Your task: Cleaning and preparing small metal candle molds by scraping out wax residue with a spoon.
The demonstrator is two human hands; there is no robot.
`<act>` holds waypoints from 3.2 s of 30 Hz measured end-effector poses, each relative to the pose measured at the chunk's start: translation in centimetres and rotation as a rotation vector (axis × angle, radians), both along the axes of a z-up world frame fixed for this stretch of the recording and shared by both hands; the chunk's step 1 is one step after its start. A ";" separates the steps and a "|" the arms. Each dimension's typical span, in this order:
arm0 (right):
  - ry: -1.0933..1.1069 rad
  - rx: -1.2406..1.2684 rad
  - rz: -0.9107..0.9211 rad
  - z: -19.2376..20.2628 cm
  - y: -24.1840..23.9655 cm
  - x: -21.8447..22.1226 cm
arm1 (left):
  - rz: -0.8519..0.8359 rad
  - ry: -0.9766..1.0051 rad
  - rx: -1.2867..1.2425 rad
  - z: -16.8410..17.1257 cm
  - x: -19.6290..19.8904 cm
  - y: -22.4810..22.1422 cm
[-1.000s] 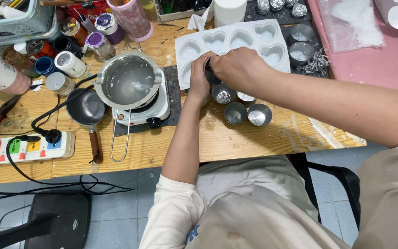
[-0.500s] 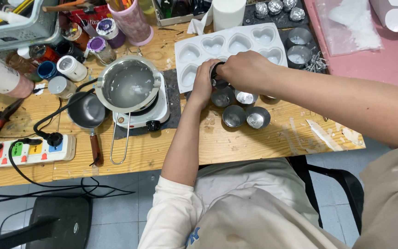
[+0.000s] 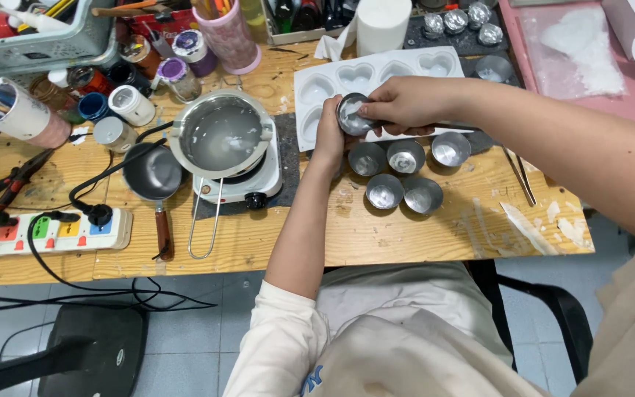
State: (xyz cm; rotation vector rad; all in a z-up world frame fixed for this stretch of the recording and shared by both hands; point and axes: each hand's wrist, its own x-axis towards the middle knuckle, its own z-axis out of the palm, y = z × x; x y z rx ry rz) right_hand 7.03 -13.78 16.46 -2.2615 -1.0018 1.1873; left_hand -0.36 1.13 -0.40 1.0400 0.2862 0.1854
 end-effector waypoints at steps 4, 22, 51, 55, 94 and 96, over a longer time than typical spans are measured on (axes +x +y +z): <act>-0.092 0.028 0.020 3.6 3.1 -2.5 | 0.051 -0.102 -0.008 -1.3 0.5 0.3; -1.136 0.539 0.334 3.2 9.4 -4.6 | -0.032 -0.051 -0.207 2.2 -1.2 -0.6; -1.433 0.370 0.175 -1.1 -4.4 -7.8 | 0.111 -0.603 0.151 2.7 -1.5 -1.9; -1.426 0.401 0.170 -1.0 -5.2 -7.4 | 0.112 -0.577 0.168 3.1 -1.5 -2.3; -0.990 0.329 0.112 -5.0 -2.8 -2.4 | 0.308 -0.290 0.376 -0.2 0.3 -1.8; -1.053 0.306 0.175 -5.1 -2.7 -2.0 | 0.290 -0.223 0.305 0.1 0.3 -1.8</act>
